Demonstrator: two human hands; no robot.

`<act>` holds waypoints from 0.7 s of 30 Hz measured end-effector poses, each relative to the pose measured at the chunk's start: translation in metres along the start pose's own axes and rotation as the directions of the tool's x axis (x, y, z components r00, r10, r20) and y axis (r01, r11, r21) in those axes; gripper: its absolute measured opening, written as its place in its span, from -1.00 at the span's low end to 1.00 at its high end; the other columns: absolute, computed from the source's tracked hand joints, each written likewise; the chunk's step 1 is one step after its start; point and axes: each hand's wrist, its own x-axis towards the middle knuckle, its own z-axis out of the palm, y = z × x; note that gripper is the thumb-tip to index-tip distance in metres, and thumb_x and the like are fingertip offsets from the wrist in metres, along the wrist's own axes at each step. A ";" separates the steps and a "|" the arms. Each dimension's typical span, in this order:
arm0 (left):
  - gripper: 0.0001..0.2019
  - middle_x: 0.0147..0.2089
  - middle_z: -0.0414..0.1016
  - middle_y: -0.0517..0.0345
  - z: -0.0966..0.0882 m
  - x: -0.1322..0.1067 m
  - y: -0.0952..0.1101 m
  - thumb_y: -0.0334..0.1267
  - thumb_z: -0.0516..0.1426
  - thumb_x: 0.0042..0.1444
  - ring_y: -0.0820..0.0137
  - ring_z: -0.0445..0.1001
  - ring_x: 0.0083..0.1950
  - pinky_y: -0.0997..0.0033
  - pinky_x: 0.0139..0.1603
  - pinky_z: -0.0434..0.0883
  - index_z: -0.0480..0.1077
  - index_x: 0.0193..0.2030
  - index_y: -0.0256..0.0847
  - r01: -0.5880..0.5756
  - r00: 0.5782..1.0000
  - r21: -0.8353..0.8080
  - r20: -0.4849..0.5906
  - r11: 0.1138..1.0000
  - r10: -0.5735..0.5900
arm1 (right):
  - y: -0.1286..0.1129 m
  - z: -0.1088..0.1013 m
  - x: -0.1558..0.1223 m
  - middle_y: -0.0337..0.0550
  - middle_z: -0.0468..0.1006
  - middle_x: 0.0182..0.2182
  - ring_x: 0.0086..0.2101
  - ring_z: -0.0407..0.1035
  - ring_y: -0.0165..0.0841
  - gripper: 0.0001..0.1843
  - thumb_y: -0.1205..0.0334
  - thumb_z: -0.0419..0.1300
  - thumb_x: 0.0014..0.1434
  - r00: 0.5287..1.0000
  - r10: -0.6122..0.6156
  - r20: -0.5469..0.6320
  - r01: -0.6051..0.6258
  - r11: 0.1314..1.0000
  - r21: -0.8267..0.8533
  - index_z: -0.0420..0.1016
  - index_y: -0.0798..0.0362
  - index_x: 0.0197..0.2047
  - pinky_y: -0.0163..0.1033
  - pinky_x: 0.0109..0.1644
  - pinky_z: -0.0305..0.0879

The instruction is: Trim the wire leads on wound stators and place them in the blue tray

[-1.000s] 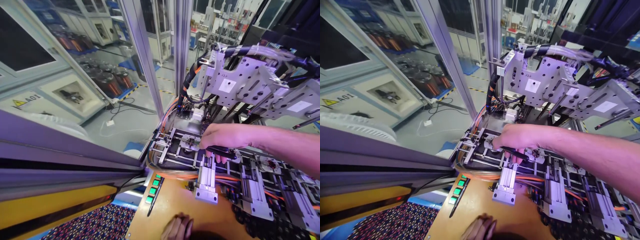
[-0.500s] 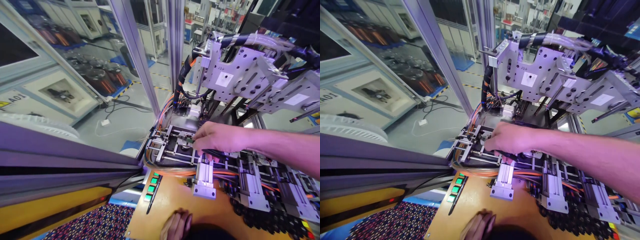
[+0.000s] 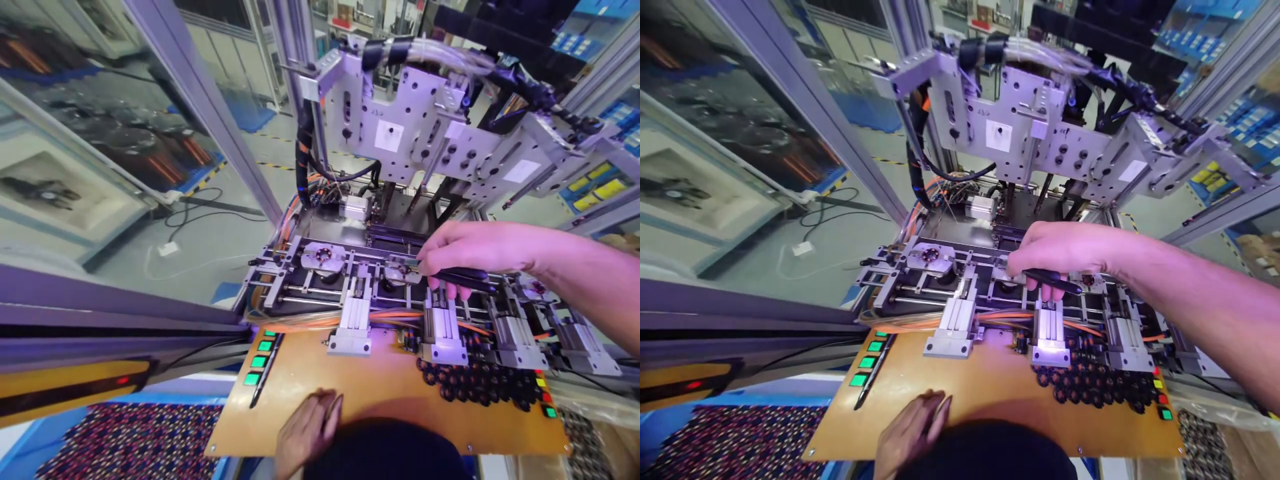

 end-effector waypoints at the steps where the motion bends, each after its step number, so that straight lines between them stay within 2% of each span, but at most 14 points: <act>1: -0.94 -0.37 0.65 0.18 0.000 0.001 0.000 -0.36 0.17 0.26 0.45 0.64 -0.36 0.53 -0.19 0.50 0.48 -0.16 -0.21 -0.002 1.000 0.003 0.006 1.000 0.002 | 0.007 0.001 0.001 -0.11 0.56 -0.47 -0.52 0.47 -0.36 -0.78 0.14 0.22 0.10 1.000 0.014 0.000 -0.014 1.000 0.005 0.46 0.08 -0.49 -0.29 -0.50 0.47; 6: -0.94 -0.37 0.65 0.19 -0.004 0.005 0.002 -0.35 0.16 0.28 0.46 0.64 -0.37 0.53 -0.16 0.49 0.47 -0.17 -0.21 -0.014 1.000 0.030 0.015 0.999 0.014 | 0.023 0.001 0.007 -0.10 0.56 -0.45 -0.53 0.45 -0.38 -0.75 0.08 0.22 0.13 0.999 0.046 -0.003 -0.046 0.999 -0.009 0.45 0.08 -0.46 -0.30 -0.50 0.47; 10: -0.93 -0.37 0.64 0.19 -0.006 0.006 0.003 -0.33 0.14 0.30 0.48 0.63 -0.38 0.55 -0.16 0.49 0.46 -0.17 -0.22 -0.018 0.999 0.035 0.028 0.999 0.017 | 0.023 -0.001 0.010 -0.09 0.56 -0.43 -0.55 0.44 -0.39 -0.74 0.09 0.21 0.13 0.998 0.056 0.010 -0.056 0.998 -0.038 0.44 0.10 -0.47 -0.31 -0.53 0.45; 16: -0.95 -0.36 0.65 0.18 -0.004 0.004 0.002 -0.35 0.16 0.28 0.46 0.64 -0.35 0.54 -0.15 0.49 0.47 -0.17 -0.21 -0.005 0.999 0.041 0.049 0.999 0.003 | 0.020 -0.004 0.010 -0.15 0.52 -0.53 -0.58 0.43 -0.40 -0.73 0.09 0.18 0.16 0.995 0.095 0.027 -0.092 0.993 -0.071 0.47 0.11 -0.43 -0.36 -0.57 0.41; 21: -0.93 -0.37 0.66 0.21 -0.004 0.002 0.000 -0.33 0.15 0.29 0.49 0.64 -0.37 0.56 -0.16 0.49 0.47 -0.17 -0.19 -0.020 0.999 0.047 0.046 0.999 0.018 | 0.019 -0.005 0.012 -0.16 0.52 -0.53 -0.60 0.42 -0.42 -0.74 0.10 0.20 0.15 0.992 0.128 0.014 -0.127 0.989 -0.073 0.48 0.11 -0.44 -0.38 -0.59 0.39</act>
